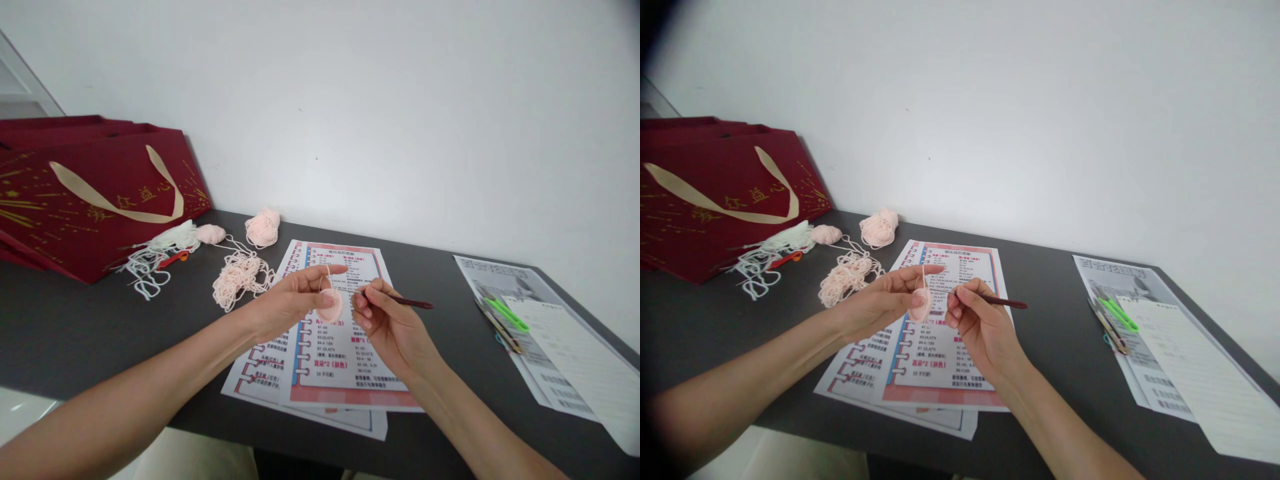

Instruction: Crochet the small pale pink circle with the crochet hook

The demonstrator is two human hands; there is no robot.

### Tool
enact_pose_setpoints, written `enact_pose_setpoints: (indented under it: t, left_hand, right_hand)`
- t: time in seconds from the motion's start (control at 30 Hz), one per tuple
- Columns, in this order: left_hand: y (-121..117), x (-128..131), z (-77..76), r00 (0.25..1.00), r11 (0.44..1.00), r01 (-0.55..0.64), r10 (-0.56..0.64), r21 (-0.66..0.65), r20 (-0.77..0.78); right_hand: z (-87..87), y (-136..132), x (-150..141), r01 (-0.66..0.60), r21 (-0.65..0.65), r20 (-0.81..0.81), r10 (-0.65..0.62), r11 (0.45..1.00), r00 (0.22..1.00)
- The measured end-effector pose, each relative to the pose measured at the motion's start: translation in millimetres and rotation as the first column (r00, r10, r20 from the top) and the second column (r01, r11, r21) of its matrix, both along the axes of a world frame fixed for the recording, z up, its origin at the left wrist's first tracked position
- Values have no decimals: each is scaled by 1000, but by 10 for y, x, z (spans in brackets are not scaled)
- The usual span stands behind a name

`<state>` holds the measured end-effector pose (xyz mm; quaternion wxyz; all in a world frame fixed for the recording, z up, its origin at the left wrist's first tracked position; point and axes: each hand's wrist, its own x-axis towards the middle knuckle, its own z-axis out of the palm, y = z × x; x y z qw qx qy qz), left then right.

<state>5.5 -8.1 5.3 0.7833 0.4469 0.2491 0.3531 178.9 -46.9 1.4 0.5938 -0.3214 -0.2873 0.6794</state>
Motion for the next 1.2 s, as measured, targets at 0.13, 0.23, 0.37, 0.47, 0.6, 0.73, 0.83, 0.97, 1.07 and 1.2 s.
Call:
enact_pose_setpoints:
  t: [0.13,0.23,0.37,0.47,0.6,0.73,0.83,0.97,1.07,1.2]
  left_hand:
    - [33,-53,15,998,996,61,-60,-62,27]
    - [59,-88,19,994,987,100,-95,-122,47]
    - [82,-108,16,988,978,146,-136,-149,74]
    - [88,-107,20,981,971,184,-173,-154,88]
    - [83,-107,34,967,953,244,-225,-181,119]
    - [73,-121,35,945,927,319,-294,-195,147]
    - [70,-137,34,938,921,340,-318,-187,140]
    - [69,-138,43,942,939,331,-323,-96,94]
    - [49,-106,38,965,964,258,-261,61,37]
    - [-10,-29,-14,998,953,39,-24,300,-51]
  right_hand:
    - [22,-25,9,2,89,71,-9,996,997]
    - [46,-56,21,-13,164,125,-8,986,992]
    - [77,-88,36,-46,274,202,-11,961,979]
    - [70,-100,59,-78,363,236,-11,928,972]
    - [24,-119,113,-136,426,313,-5,895,950]
    - [18,-139,144,-188,439,364,17,879,931]
    - [54,-135,132,-201,409,294,81,890,953]
    - [88,-112,98,-193,256,102,172,947,980]
    - [76,-86,79,-205,109,-36,210,973,977]
    - [50,-48,48,-205,-39,-185,194,978,963]
